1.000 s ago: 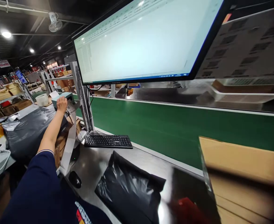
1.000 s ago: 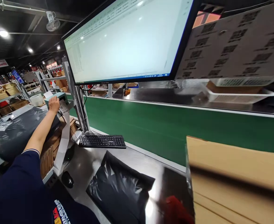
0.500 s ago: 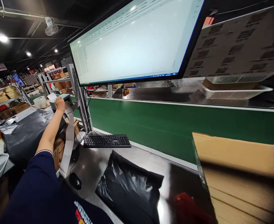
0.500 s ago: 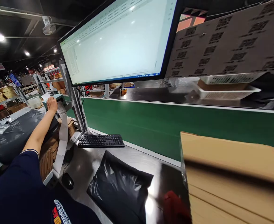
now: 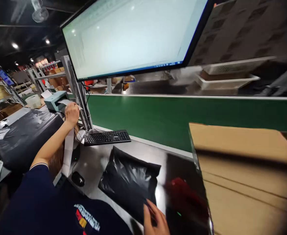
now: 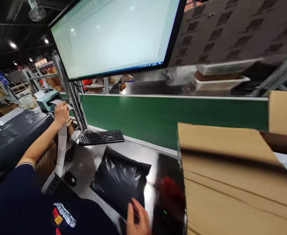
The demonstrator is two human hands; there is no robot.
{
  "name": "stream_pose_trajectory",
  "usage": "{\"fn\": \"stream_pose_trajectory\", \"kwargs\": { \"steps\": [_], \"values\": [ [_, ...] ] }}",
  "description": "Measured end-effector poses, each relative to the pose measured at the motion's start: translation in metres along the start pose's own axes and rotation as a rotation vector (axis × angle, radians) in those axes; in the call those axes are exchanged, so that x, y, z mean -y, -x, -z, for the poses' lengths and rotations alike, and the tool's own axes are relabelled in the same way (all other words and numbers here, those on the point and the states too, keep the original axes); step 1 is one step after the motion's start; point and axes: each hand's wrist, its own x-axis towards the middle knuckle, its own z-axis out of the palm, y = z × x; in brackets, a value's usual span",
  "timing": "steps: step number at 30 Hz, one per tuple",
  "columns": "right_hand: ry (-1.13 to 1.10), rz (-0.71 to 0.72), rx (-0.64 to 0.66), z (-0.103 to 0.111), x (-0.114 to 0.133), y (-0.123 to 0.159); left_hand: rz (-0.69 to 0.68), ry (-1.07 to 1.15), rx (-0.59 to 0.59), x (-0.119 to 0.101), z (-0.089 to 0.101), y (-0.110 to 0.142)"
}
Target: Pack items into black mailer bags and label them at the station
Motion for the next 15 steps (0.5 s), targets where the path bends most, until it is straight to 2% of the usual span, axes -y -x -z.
{"fn": "stream_pose_trajectory", "kwargs": {
  "steps": [2, 5, 6, 8, 10, 12, 15],
  "values": [
    [-0.127, -0.109, 0.214, -0.030, 0.039, -0.003, -0.122, 0.147, 0.008, -0.037, -0.005, 0.051],
    [-0.449, -0.366, 0.517, -0.075, 0.086, -0.008, -0.250, 0.553, 0.084, -0.088, -0.012, 0.141],
    [-0.579, -0.476, 0.591, -0.086, 0.094, -0.009, -0.246, 0.726, 0.135, -0.103, -0.015, 0.171],
    [-0.827, -0.679, 0.662, -0.101, 0.096, -0.007, -0.139, 1.015, 0.290, -0.125, -0.023, 0.230],
    [-0.991, -0.810, 0.579, -0.105, 0.087, -0.002, 0.051, 1.166, 0.486, -0.137, -0.034, 0.281],
    [-1.026, -0.872, 0.419, -0.103, 0.072, 0.007, 0.226, 1.231, 0.666, -0.142, -0.048, 0.320],
    [-0.892, -0.827, 0.268, -0.093, 0.052, 0.016, 0.319, 1.309, 0.824, -0.140, -0.068, 0.354]
  ]
}}
